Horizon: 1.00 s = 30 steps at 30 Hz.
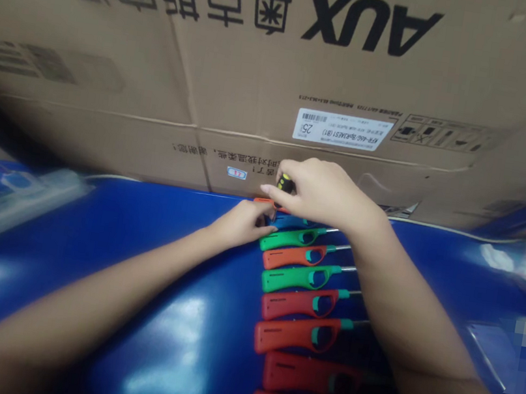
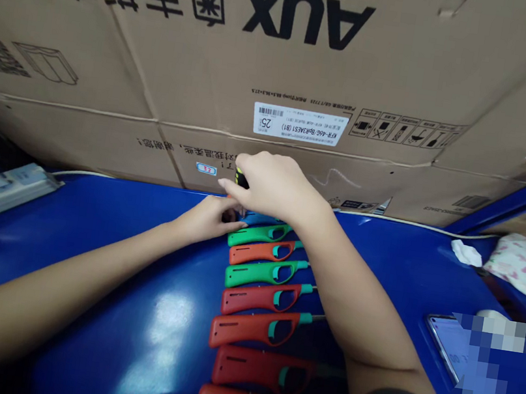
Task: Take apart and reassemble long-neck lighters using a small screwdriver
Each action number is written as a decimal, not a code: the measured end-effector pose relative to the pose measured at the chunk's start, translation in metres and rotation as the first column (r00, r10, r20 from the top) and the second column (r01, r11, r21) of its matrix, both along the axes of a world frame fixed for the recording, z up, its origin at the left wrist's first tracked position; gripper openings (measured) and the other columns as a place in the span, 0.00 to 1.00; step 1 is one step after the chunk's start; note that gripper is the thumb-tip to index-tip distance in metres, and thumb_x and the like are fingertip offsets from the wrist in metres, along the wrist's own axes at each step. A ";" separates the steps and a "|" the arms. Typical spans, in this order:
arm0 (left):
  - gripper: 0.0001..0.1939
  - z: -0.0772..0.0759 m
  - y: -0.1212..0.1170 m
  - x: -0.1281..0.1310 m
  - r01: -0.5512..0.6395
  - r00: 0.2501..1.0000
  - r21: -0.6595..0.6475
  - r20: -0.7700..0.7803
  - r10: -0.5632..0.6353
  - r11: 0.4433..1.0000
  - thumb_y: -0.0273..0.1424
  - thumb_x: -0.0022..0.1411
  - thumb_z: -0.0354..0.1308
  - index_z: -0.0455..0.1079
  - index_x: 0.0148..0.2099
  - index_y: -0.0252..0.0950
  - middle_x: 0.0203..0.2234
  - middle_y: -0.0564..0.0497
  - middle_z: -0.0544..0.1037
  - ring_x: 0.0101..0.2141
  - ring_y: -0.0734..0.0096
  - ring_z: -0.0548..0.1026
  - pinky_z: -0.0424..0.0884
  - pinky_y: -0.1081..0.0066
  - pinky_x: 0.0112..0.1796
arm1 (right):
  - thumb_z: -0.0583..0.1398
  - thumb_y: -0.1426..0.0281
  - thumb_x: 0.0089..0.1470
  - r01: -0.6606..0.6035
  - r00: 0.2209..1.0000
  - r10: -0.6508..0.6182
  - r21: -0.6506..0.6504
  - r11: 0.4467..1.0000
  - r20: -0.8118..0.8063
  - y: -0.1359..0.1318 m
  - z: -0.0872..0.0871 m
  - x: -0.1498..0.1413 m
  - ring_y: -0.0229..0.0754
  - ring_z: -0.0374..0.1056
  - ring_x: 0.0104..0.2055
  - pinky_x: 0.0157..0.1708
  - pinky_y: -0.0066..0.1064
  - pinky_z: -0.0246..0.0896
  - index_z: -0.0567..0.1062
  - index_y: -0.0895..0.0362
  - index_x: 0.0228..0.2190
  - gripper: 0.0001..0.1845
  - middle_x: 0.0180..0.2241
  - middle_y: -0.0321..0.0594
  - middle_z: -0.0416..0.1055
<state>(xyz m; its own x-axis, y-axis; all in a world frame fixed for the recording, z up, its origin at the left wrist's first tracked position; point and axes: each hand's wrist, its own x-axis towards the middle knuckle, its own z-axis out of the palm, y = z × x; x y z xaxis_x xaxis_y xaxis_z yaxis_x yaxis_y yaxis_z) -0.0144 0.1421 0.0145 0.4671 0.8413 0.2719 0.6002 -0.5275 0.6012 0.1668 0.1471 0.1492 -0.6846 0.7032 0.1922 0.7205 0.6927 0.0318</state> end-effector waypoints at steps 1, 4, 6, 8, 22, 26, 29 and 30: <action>0.06 0.000 0.000 0.000 0.000 1.000 -0.003 0.001 0.000 1.000 0.29 0.61 0.63 0.71 0.39 0.34 0.26 0.53 0.77 0.26 0.71 0.75 0.68 0.73 0.30 | 0.51 0.60 0.62 -0.003 1.000 0.003 0.010 1.000 0.002 0.000 0.000 0.000 0.50 0.73 0.36 0.29 0.34 0.52 0.74 0.59 0.40 0.17 0.37 0.48 0.78; 0.06 0.001 0.000 0.000 -0.002 1.000 -0.007 0.002 0.002 1.000 0.29 0.61 0.64 0.71 0.39 0.34 0.26 0.53 0.77 0.26 0.71 0.75 0.69 0.73 0.30 | 0.53 0.65 0.60 0.007 1.000 -0.007 -0.004 1.000 -0.018 0.000 0.000 -0.001 0.49 0.73 0.39 0.30 0.34 0.53 0.72 0.59 0.46 0.17 0.41 0.48 0.78; 0.06 0.001 -0.001 0.000 -0.003 1.000 -0.008 0.002 0.003 1.000 0.29 0.61 0.64 0.71 0.39 0.34 0.26 0.53 0.77 0.26 0.71 0.75 0.69 0.73 0.30 | 0.53 0.61 0.60 0.029 0.999 -0.029 -0.006 1.000 -0.017 0.000 0.000 -0.001 0.50 0.73 0.38 0.29 0.34 0.53 0.72 0.59 0.45 0.18 0.40 0.48 0.78; 0.06 0.001 -0.001 0.000 -0.001 1.000 -0.010 0.003 0.002 1.000 0.29 0.61 0.64 0.71 0.39 0.34 0.26 0.54 0.76 0.26 0.71 0.75 0.68 0.74 0.30 | 0.52 0.59 0.62 0.033 0.999 -0.033 0.001 0.999 -0.003 0.000 0.000 0.000 0.50 0.73 0.37 0.29 0.34 0.52 0.73 0.58 0.41 0.18 0.37 0.47 0.78; 0.08 0.007 0.001 -0.002 -0.017 1.000 -0.043 -0.024 0.016 0.999 0.32 0.59 0.65 0.72 0.39 0.34 0.24 0.54 0.76 0.26 0.70 0.75 0.67 0.74 0.29 | 0.52 0.63 0.59 0.053 0.997 -0.047 0.093 0.994 -0.060 0.001 0.006 0.004 0.46 0.70 0.31 0.29 0.33 0.49 0.78 0.56 0.37 0.16 0.30 0.44 0.77; 0.07 0.007 0.003 -0.002 -0.030 0.999 -0.039 -0.026 0.029 0.999 0.33 0.60 0.64 0.73 0.37 0.34 0.24 0.53 0.77 0.25 0.71 0.75 0.66 0.74 0.29 | 0.53 0.63 0.57 0.109 0.993 -0.104 0.101 0.989 -0.057 0.005 0.009 0.012 0.45 0.67 0.29 0.28 0.33 0.48 0.79 0.57 0.33 0.16 0.27 0.44 0.75; 0.05 0.006 0.003 -0.002 -0.023 0.999 -0.006 -0.040 0.023 1.000 0.31 0.64 0.60 0.73 0.36 0.34 0.26 0.52 0.80 0.26 0.71 0.76 0.67 0.74 0.30 | 0.54 0.63 0.56 0.121 0.992 -0.123 0.075 0.990 0.013 0.008 0.007 0.014 0.45 0.67 0.27 0.26 0.33 0.45 0.78 0.57 0.30 0.15 0.27 0.45 0.76; 0.05 0.006 0.003 -0.002 -0.019 0.999 0.004 -0.047 0.020 1.000 0.30 0.64 0.59 0.73 0.36 0.34 0.27 0.52 0.80 0.27 0.71 0.76 0.67 0.74 0.30 | 0.54 0.63 0.56 0.122 0.992 -0.124 0.065 0.990 0.029 0.009 0.007 0.014 0.45 0.66 0.27 0.25 0.33 0.45 0.78 0.57 0.30 0.15 0.28 0.45 0.76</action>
<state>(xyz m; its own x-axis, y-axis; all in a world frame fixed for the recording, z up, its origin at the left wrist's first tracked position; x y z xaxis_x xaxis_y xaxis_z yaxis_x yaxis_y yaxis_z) -0.0164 0.1454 0.0205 0.4630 0.8495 0.2530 0.6379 -0.5175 0.5704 0.1806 0.1560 0.1558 -0.6000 0.7698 0.2177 0.7982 0.5945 0.0972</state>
